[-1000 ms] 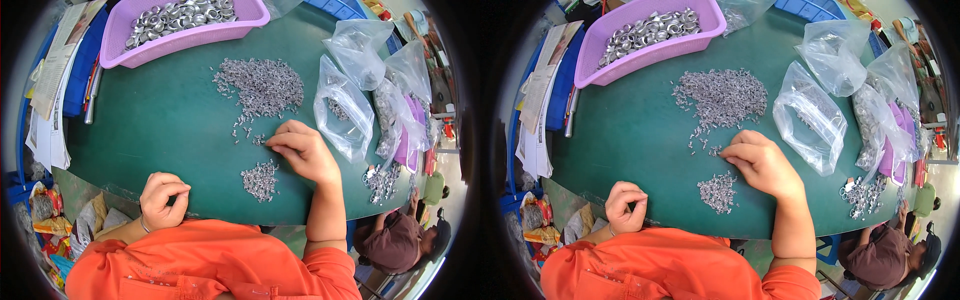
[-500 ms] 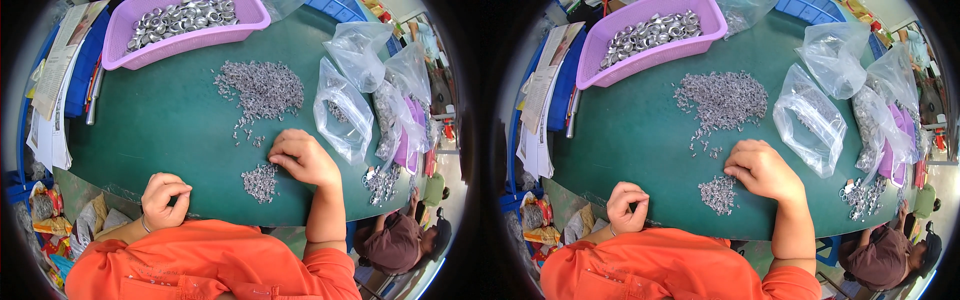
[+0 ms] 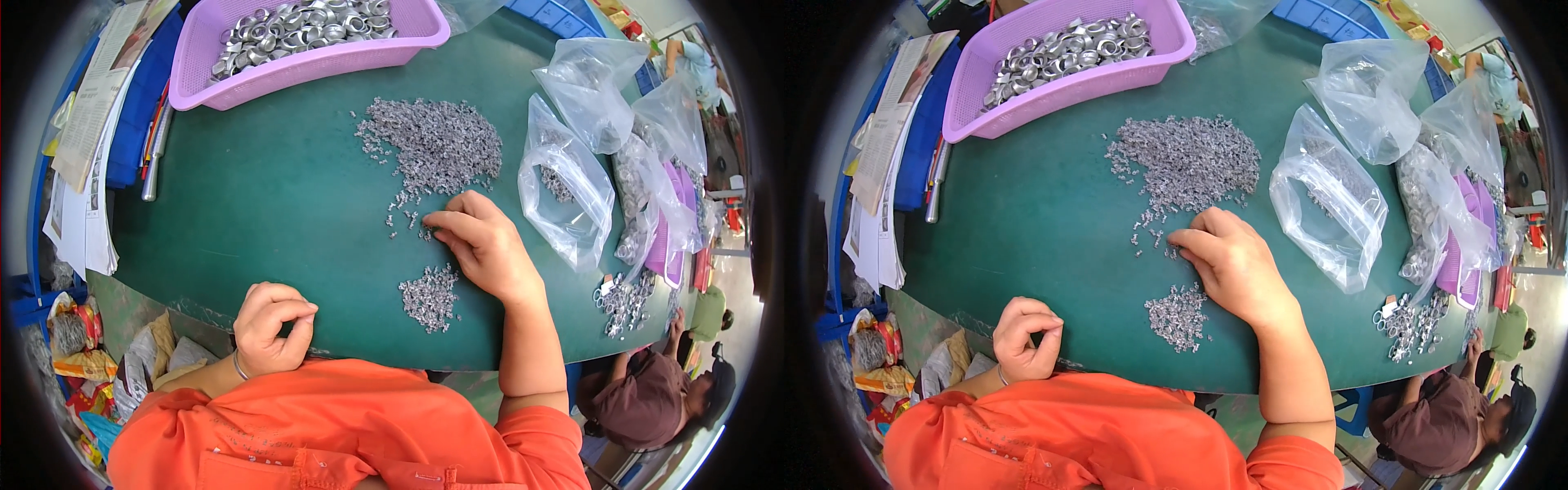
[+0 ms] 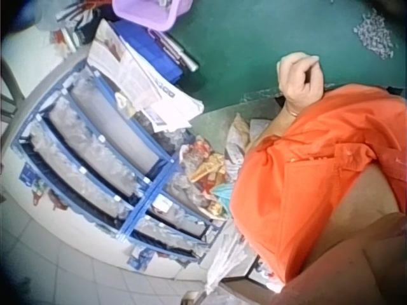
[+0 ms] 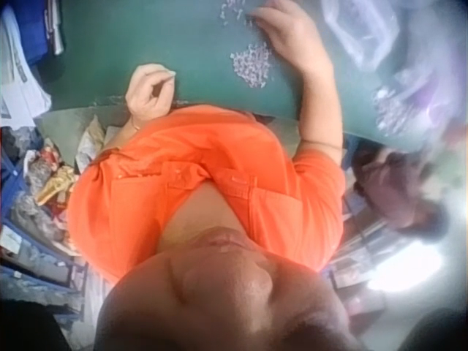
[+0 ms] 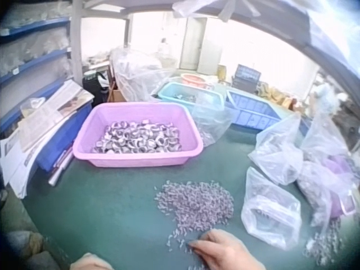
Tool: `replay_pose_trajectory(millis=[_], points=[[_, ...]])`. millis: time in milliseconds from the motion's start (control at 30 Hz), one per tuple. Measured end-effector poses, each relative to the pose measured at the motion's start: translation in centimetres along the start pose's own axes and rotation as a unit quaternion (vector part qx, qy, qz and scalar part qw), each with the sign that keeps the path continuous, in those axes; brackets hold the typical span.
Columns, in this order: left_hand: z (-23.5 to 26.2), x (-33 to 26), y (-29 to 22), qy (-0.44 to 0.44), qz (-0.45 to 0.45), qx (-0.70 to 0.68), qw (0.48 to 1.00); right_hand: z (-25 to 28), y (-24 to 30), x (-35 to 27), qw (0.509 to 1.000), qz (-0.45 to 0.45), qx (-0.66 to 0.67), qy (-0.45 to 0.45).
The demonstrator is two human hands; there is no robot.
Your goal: The person assembles small metal parts by picking them up from a pile and joining pairs together by hand before placing them into a separate pile.
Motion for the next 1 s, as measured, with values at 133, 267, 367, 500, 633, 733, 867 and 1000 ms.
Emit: replay_pose_trajectory(millis=[133, 267, 367, 500, 633, 733, 867, 1000], points=[[0.0, 0.0, 0.0, -0.002, -0.001, 0.001, 1.0, 0.5, -0.3, -0.1, 1.0, -0.001, -0.003, 0.018], [0.0, 0.0, 0.1, -0.001, 0.002, -0.002, 1.0, 1.8, -1.3, -0.5, 0.999, -0.052, 0.013, -0.009], [0.0, 0.0, 0.0, 0.001, -0.001, -0.003, 1.0, 2.3, -1.5, -0.4, 0.998, -0.068, 0.009, -0.011], [0.1, -0.2, 0.1, -0.013, 0.003, 0.0, 1.0, 1.2, -0.6, -0.2, 0.999, -0.009, -0.038, 0.016], [0.1, -0.2, 0.2, -0.018, 0.007, 0.003, 1.0, 1.5, -1.4, -0.7, 0.995, -0.051, 0.046, 0.071], [0.1, -0.2, 0.3, -0.015, 0.008, -0.002, 1.0, 0.9, -0.9, -0.5, 0.99, -0.075, 0.104, 0.061], [0.2, -0.2, 0.2, -0.018, 0.006, 0.002, 1.0, 0.8, -0.4, -0.1, 1.0, -0.01, -0.01, 0.023], [0.0, 0.0, 0.1, -0.011, 0.001, -0.002, 1.0, 0.5, -0.1, -0.5, 0.993, -0.005, 0.097, 0.062]])
Point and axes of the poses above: each hand's wrist, its own x-axis towards the middle knuckle, its own z-axis out of the back of the hand, y = z × x, the point moved 7 cm from there along x, towards the middle knuckle, and after that the axes turned 10 degrees about -y, right-handed, at the moved point
